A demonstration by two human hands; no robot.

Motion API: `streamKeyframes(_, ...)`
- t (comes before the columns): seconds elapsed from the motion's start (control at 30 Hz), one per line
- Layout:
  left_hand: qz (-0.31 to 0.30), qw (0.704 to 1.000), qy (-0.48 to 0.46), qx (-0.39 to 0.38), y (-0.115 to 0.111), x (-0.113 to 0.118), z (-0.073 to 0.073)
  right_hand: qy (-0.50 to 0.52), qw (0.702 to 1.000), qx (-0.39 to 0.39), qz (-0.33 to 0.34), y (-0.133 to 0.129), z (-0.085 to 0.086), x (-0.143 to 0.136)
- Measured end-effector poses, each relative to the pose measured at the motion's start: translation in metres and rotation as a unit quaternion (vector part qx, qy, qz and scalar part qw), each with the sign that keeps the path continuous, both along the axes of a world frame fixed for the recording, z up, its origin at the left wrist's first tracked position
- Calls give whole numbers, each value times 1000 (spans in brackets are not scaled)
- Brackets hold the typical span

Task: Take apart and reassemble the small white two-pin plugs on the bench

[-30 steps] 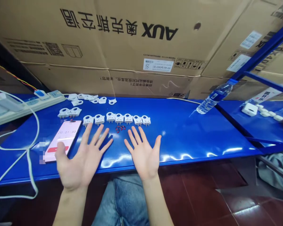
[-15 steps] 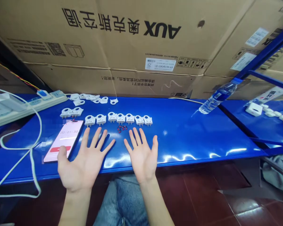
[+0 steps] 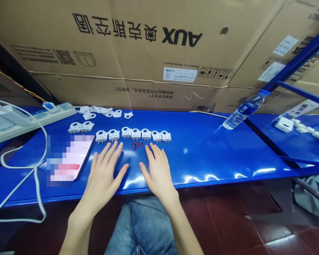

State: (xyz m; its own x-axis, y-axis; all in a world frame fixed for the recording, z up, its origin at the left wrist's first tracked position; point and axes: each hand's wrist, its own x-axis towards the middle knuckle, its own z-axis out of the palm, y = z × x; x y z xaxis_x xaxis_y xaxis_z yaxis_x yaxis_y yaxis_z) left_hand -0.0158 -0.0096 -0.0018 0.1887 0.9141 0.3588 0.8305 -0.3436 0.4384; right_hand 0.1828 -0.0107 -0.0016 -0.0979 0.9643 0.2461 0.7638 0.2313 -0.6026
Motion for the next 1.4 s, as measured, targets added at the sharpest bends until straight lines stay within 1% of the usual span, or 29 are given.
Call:
streamKeyframes(0.07, 11, 999, 51, -3, 0, 1, -7, -76, 997, 1, 7, -2, -2, -3)
streamKeyframes(0.13, 15, 996, 87, -8, -1, 1, -11, -106, 994, -1, 8, -3, -2, -6)
streamKeyframes(0.23, 12, 994, 110, -12, -3, 1, -13, -104, 994, 6, 9, -5, -3, -7)
streamKeyframes(0.3, 9, 993, 114, -10, -3, 0, -12, -76, 997, 20, 2, -4, -2, -4)
streamKeyframes(0.33, 9, 993, 116, -8, -3, -1, -11, -54, 998, 36, -15, -2, -2, -1)
streamKeyframes(0.4, 8, 993, 120, -8, -3, -1, -10, -15, 994, 79, -73, 5, -1, 8)
streamKeyframes(0.43, 8, 992, 122, -9, -3, -1, -10, -8, 989, 100, -106, 10, -1, 15)
streamKeyframes(0.47, 9, 992, 123, -10, -3, -2, -10, -23, 986, 111, -123, 15, -2, 22)
streamKeyframes(0.53, 12, 992, 123, -13, -4, -1, -9, -57, 984, 109, -128, 25, -4, 36)
streamKeyframes(0.6, 15, 992, 122, -14, -4, -1, -9, -85, 986, 79, -119, 29, -8, 48)
streamKeyframes(0.67, 17, 993, 119, -12, -4, -1, -10, -92, 987, 61, -116, 25, -10, 55)
streamKeyframes(0.73, 18, 993, 115, -9, -4, -1, -10, -78, 987, 61, -123, 14, -10, 57)
streamKeyframes(0.9, 16, 995, 100, -12, -4, -2, -10, -14, 989, 70, -133, -21, 2, 49)
streamKeyframes(0.97, 15, 995, 95, -13, -4, -3, -11, -6, 991, 62, -116, -29, 8, 43)
streamKeyframes(1.07, 15, 996, 90, -9, -4, -2, -11, -5, 996, 45, -70, -34, 15, 29)
streamKeyframes(1.27, 12, 997, 81, 4, -4, -1, -12, -5, 999, 31, 19, -32, 20, -1)
streamKeyframes(1.4, 13, 996, 86, 5, -4, -1, -12, -7, 998, 14, 58, -26, 22, -9)
